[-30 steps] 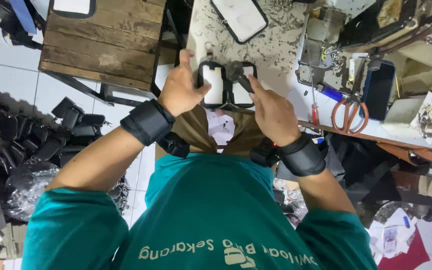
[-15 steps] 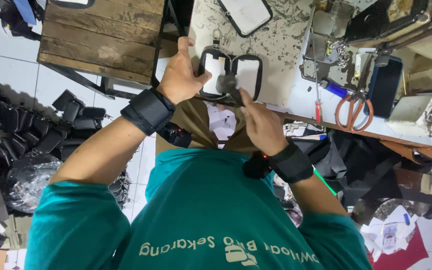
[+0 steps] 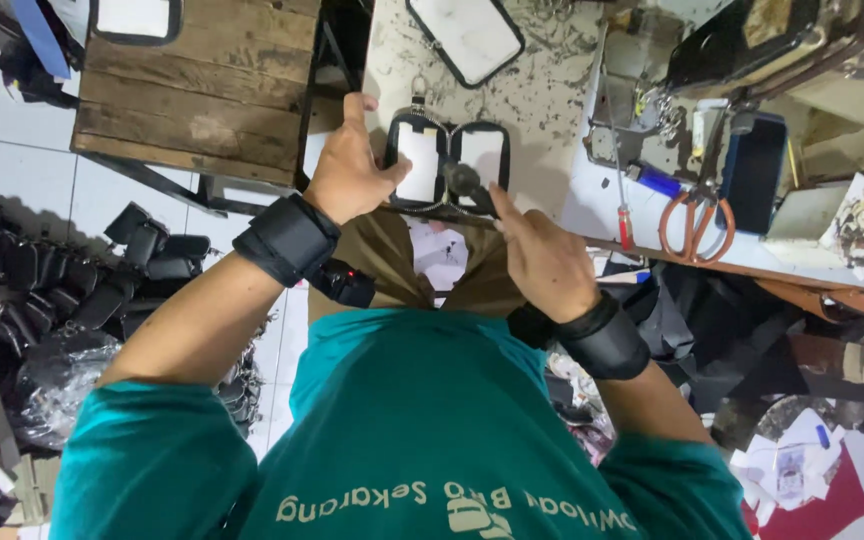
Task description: The person works on a small black zippered pouch at a workbench. They hammer the zipper area with a hammer, run a metal rod along the zipper, zip and unzip the pouch, turn it inside out, and press and inspect the pouch with their hands.
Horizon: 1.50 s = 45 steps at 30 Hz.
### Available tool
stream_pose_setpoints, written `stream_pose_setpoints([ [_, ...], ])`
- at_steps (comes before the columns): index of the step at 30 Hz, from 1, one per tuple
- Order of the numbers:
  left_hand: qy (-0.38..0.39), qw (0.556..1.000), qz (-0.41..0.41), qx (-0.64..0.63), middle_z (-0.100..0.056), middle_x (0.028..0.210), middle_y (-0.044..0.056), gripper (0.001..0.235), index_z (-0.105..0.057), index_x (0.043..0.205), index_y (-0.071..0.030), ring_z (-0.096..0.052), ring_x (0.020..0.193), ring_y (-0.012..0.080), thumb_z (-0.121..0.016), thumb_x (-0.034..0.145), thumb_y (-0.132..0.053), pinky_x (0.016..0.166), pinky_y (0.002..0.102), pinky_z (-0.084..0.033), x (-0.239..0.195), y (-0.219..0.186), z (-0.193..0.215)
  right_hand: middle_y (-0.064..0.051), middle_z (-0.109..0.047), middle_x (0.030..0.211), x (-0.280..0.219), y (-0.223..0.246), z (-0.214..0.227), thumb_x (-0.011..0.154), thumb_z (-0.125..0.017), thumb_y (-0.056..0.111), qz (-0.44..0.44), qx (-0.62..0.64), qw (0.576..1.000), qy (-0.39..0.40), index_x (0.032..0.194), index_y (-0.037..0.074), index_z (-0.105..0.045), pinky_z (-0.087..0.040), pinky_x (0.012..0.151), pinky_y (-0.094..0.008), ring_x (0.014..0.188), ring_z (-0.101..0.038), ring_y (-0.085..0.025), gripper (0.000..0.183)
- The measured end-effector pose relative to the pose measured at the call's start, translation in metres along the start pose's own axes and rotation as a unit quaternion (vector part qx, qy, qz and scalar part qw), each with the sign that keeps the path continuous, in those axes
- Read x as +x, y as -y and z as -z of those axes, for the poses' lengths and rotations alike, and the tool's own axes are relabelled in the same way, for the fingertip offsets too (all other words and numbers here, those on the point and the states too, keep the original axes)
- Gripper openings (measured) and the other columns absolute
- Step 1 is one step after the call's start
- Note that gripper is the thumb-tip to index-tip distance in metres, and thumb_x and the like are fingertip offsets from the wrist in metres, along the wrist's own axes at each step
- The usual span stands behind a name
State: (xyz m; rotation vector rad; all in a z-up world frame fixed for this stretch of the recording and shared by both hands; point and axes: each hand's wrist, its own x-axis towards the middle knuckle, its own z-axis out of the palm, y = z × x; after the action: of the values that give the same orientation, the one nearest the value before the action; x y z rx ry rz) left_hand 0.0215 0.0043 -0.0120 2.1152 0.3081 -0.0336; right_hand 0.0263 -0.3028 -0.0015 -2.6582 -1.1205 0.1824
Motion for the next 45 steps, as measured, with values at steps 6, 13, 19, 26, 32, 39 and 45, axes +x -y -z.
stream_pose_setpoints([
  [6,0.036,0.998,-0.039,-0.029,-0.065,0.056,0.007,0.063,-0.029,0.138,-0.005,-0.067,0.043,0.0228,-0.070,0.093,-0.020,0.049,0.039,-0.058,-0.003,-0.022,0.017,-0.010,-0.063,0.104,0.005,-0.006,0.000,0.116,-0.041,0.017,0.033,0.045,0.998,-0.020,0.166,0.018,-0.019,-0.030,0.052,-0.048,0.055,-0.041,-0.031,0.055],
  [13,0.078,0.953,-0.014,0.292,-0.054,0.064,0.004,0.058,-0.046,0.135,0.001,-0.056,0.047,0.0172,-0.069,0.102,-0.041,0.033,0.029,-0.048,0.048,-0.073,0.057,-0.007,-0.050,0.082,0.013,-0.045,0.034,0.109,-0.050,0.006,-0.091,0.087,0.989,-0.074,0.165,0.017,-0.035,-0.041,0.058,-0.028,0.063,-0.042,-0.016,0.059],
  [19,0.125,0.936,-0.026,0.327,-0.063,0.121,0.026,0.057,-0.049,0.135,0.005,-0.067,0.106,0.0412,-0.076,0.096,-0.026,0.087,0.044,-0.061,0.146,-0.074,0.041,-0.025,-0.052,0.096,0.008,-0.093,0.010,0.105,-0.049,0.006,-0.169,0.066,0.981,-0.075,0.161,0.018,-0.045,-0.048,0.070,-0.058,0.077,-0.059,-0.049,0.058],
  [26,0.075,0.851,-0.128,0.503,-0.056,0.139,0.016,0.057,-0.047,0.147,-0.005,-0.063,0.106,0.0435,-0.066,0.102,-0.033,0.083,0.059,-0.061,0.272,0.011,-0.026,-0.022,-0.049,0.092,0.013,-0.106,-0.002,0.096,-0.046,0.001,-0.197,0.112,0.969,-0.100,0.162,0.016,-0.042,-0.043,0.077,-0.055,0.096,-0.051,-0.049,0.068],
  [32,0.101,0.846,-0.129,0.507,-0.056,0.138,0.019,0.069,-0.058,0.138,-0.002,-0.061,0.113,0.0463,-0.081,0.088,-0.043,0.092,0.058,-0.059,0.290,0.012,-0.029,-0.020,-0.044,0.112,0.018,-0.098,0.006,0.081,-0.048,-0.007,-0.269,0.130,0.952,-0.065,0.166,0.020,-0.032,-0.045,0.086,-0.056,0.095,-0.051,-0.050,0.091],
  [39,0.169,0.855,-0.037,0.489,-0.034,0.163,0.018,0.094,-0.030,0.159,-0.001,-0.042,0.142,0.0411,-0.073,0.092,-0.050,0.114,0.049,-0.042,0.279,-0.008,-0.021,-0.029,-0.056,0.102,0.012,-0.118,-0.020,0.104,-0.045,0.005,-0.144,0.067,0.975,-0.154,0.161,0.005,-0.041,-0.042,0.082,-0.054,0.099,-0.049,-0.048,0.057],
  [45,0.190,0.880,0.037,0.434,-0.017,0.168,0.018,0.088,-0.026,0.161,-0.006,-0.036,0.144,0.0454,-0.075,0.093,-0.032,0.114,0.052,-0.045,0.257,-0.034,-0.010,-0.020,-0.055,0.133,0.009,-0.105,-0.005,0.090,-0.056,0.009,-0.184,0.016,0.965,-0.184,0.148,0.017,-0.056,-0.046,0.087,-0.060,0.114,-0.053,-0.046,0.059],
])
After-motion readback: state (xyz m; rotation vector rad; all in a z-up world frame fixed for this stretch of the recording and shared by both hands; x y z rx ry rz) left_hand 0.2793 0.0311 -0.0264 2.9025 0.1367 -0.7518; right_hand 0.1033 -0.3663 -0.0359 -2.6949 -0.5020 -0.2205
